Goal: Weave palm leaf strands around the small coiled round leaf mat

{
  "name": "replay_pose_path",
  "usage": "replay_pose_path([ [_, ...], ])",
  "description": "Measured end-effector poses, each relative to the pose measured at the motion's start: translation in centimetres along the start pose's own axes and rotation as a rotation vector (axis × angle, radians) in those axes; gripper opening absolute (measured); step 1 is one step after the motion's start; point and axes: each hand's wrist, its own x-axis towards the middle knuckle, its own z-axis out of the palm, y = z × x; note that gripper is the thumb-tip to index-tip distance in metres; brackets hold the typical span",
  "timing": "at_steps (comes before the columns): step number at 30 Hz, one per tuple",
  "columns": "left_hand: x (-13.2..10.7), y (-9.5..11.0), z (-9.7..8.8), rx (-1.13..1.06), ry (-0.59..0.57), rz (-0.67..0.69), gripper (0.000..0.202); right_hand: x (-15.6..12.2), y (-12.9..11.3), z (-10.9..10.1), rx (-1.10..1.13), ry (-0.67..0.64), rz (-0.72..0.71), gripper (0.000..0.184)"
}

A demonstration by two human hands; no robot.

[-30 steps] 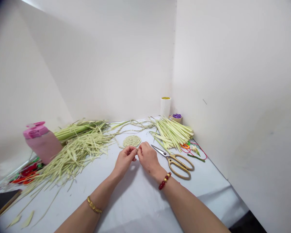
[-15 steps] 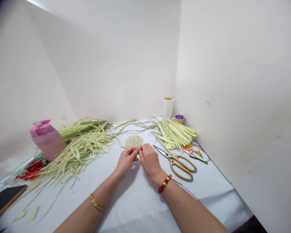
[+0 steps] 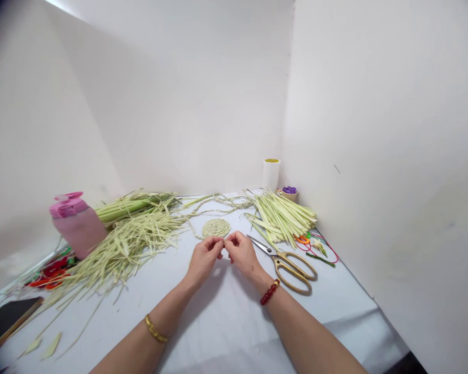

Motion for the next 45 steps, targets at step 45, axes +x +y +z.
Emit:
replay_pose_path([
  [45,-0.3,0.5,-0.1,0.266,0.055,0.233,0.016,-0.6,-0.7,0.2,-0.019,0.096,-0.018,0.012],
])
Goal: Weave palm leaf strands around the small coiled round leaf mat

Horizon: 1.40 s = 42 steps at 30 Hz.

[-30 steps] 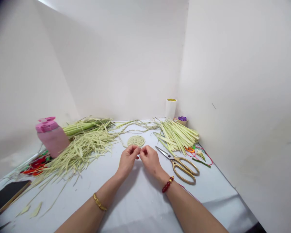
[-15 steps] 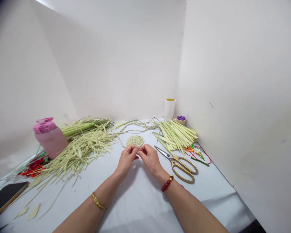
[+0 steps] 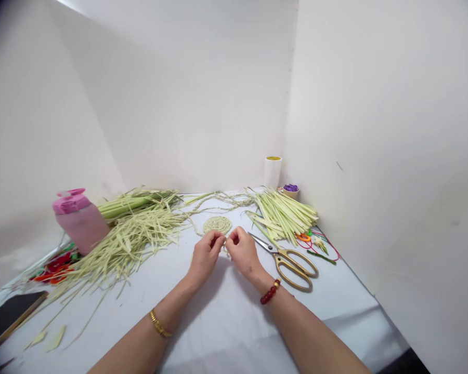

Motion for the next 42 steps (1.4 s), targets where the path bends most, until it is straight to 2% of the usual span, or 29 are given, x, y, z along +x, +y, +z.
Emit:
replay_pose_path([
  [2,0.1,-0.2,0.0,0.013,-0.001,0.000,0.016,-0.1,0.0,0.2,-0.067,0.050,-0.074,0.009],
  [4,0.1,-0.3,0.1,0.026,-0.003,0.002,0.015,0.0,0.1,0.1,0.007,0.008,-0.053,0.011],
  [6,0.1,-0.3,0.1,0.032,-0.008,0.002,0.016,0.3,0.4,-0.3,0.190,-0.107,0.052,0.018],
  [9,0.1,-0.2,0.2,0.010,-0.013,0.002,0.018,0.7,0.7,-0.9,0.567,-0.287,0.285,0.020],
  [11,0.0,-0.2,0.2,-0.018,-0.009,-0.006,0.018,0.7,0.7,-1.0,0.748,-0.309,0.368,0.021],
  [13,-0.1,-0.3,0.2,-0.043,0.015,-0.024,0.018,0.5,0.5,-0.8,0.800,-0.280,0.362,0.022],
  [18,-0.1,-0.5,0.3,-0.143,0.050,-0.074,0.017,0.0,-0.2,0.0,0.656,-0.202,0.295,0.026],
  [22,0.1,-0.1,0.4,-0.334,0.047,-0.159,0.020,-0.1,-0.6,-0.3,0.606,-0.276,0.353,0.025],
  [25,0.3,0.1,0.3,-0.487,0.050,-0.273,0.024,-0.3,-1.0,-0.4,0.443,-0.287,0.366,0.019],
  [30,0.7,-0.2,-0.2,-0.674,0.004,-0.423,0.029,-0.6,-1.5,0.0,0.122,-0.162,0.226,0.013],
  [37,0.8,-0.4,-0.4,-0.795,-0.047,-0.511,0.033,-0.2,-0.2,0.0,-0.065,-0.142,0.105,0.025],
  [42,0.9,-0.6,-0.5,-0.798,-0.017,-0.514,0.033,-0.8,-0.4,0.2,-0.157,-0.155,0.047,0.019],
])
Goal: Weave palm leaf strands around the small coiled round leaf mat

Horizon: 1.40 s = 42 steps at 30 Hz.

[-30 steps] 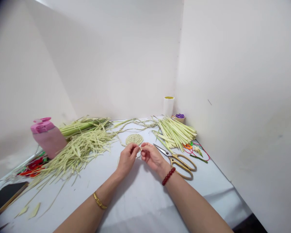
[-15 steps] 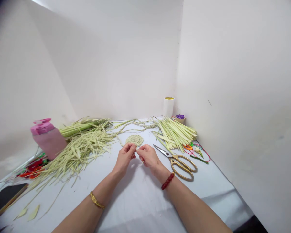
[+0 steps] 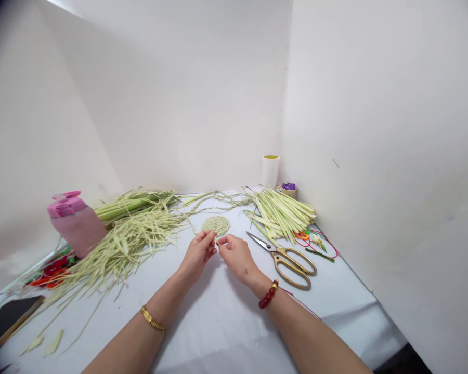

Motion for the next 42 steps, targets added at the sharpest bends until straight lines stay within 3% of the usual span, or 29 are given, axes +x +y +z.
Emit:
replay_pose_path([
  [10,0.1,-0.2,-0.1,0.068,0.040,0.067,0.034,-0.5,-0.6,0.1,-0.132,-0.019,-0.123,0.027],
  [15,0.2,0.0,-0.1,0.153,0.073,0.113,0.032,-0.4,-0.5,0.2,-0.165,0.004,-0.106,0.031],
  [23,0.2,0.3,-0.1,0.192,0.076,0.150,0.031,-0.1,0.2,0.0,-0.142,0.002,-0.205,0.040],
  [26,0.3,0.3,-0.2,0.187,0.087,0.146,0.031,-0.1,0.2,0.0,-0.186,-0.007,-0.153,0.043],
  [28,0.4,0.4,-0.3,0.187,0.093,0.147,0.030,-0.1,0.1,0.0,-0.243,-0.008,-0.094,0.037],
  [31,0.3,0.4,-0.3,0.195,0.091,0.161,0.029,0.0,0.0,-0.1,-0.267,-0.004,-0.136,0.019],
  [34,0.1,0.4,0.0,0.211,0.058,0.162,0.030,0.1,0.1,0.0,-0.097,-0.011,-0.118,0.018],
  [39,-0.2,0.1,0.6,0.242,-0.012,0.159,0.032,0.2,0.4,0.5,0.380,-0.101,0.128,0.022],
  [42,-0.2,0.0,0.6,0.266,-0.001,0.175,0.031,0.1,0.0,0.4,0.479,-0.131,0.224,0.025],
])
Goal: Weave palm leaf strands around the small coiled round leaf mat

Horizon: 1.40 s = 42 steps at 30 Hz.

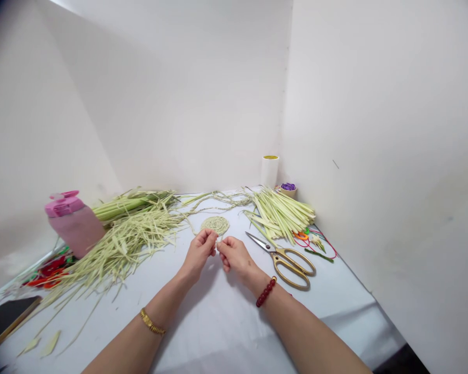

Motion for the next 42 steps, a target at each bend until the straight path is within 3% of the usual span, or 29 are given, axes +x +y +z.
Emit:
replay_pose_path([
  [13,0.02,-0.05,0.00,-0.007,0.035,-0.002,0.029,-0.28,-0.99,0.20,-0.053,0.096,0.000,0.007],
  [26,0.20,0.06,-0.50,0.012,0.072,0.037,0.022,-0.10,-0.51,0.17,-0.067,0.109,-0.006,0.014],
  [31,0.14,0.21,-0.50,-0.044,0.014,0.043,0.026,0.16,-0.06,0.10,-0.079,0.110,-0.036,0.017],
  [42,0.25,0.16,-0.49,-0.049,0.044,-0.015,0.028,-0.23,-0.86,0.16,-0.141,0.076,-0.055,0.014],
])
